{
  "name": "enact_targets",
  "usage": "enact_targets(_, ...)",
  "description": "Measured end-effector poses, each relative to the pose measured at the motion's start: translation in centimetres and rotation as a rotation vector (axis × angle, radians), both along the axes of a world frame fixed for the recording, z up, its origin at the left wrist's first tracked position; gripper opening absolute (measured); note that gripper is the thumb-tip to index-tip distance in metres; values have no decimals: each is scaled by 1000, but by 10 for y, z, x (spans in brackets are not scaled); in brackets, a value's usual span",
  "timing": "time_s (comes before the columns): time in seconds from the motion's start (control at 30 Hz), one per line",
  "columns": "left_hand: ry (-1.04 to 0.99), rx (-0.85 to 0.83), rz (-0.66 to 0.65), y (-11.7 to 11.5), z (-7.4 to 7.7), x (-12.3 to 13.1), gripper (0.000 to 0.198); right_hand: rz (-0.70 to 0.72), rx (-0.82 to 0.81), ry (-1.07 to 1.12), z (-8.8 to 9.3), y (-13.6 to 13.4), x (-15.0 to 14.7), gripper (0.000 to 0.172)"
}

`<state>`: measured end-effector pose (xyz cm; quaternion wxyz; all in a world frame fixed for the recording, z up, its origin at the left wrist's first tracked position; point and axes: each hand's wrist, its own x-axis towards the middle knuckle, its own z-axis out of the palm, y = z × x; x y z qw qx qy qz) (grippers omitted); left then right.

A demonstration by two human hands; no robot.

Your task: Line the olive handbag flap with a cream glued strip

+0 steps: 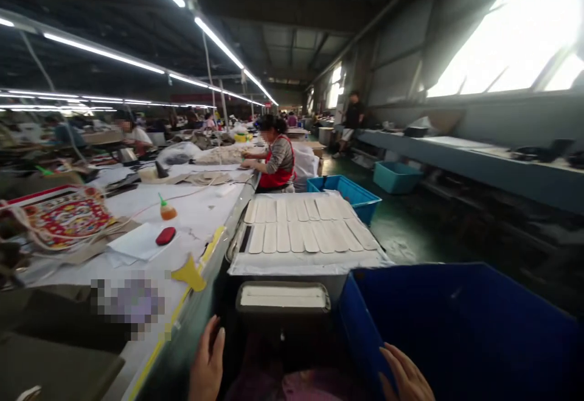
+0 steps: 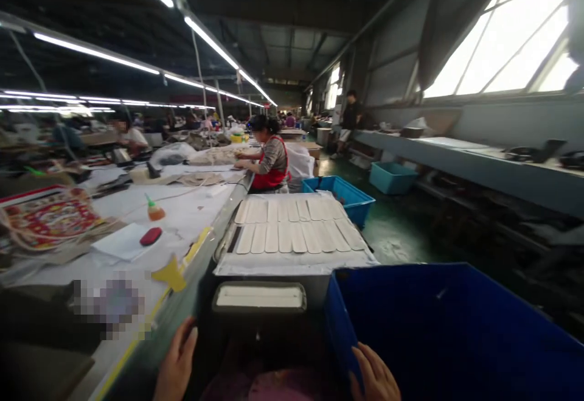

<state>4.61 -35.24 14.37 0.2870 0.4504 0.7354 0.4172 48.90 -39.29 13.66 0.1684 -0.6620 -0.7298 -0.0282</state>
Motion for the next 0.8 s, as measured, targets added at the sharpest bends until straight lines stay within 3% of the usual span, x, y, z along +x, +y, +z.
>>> enact_targets(0.1,194,188,-196,29,35,14,47,-32,-23,27,16,2,-22,37)
enact_targets(0.2,452,330,-495,55,56,44,50,-156,-70,23,22,10,-29,42)
enact_targets(0.33,713,262,-862,80,57,97,66,-393,-359,10,13,10,-16,60)
enact_targets(0.43,763,107,-1084,93,54,133,74,-419,-555,92,8,9,6,65)
enact_targets(0.53,761,9,-1192,104,57,157,72,-478,-584,104,11,22,24,59)
enact_targets(0.63,739,-28,-1239,114,59,165,73,-426,-347,150,23,57,10,50)
enact_targets(0.7,736,-69,-1243,121,58,165,82,-293,-267,405,30,88,-22,49)
enact_targets(0.8,745,-115,-1220,128,46,162,94,-190,-507,997,29,128,-78,55)
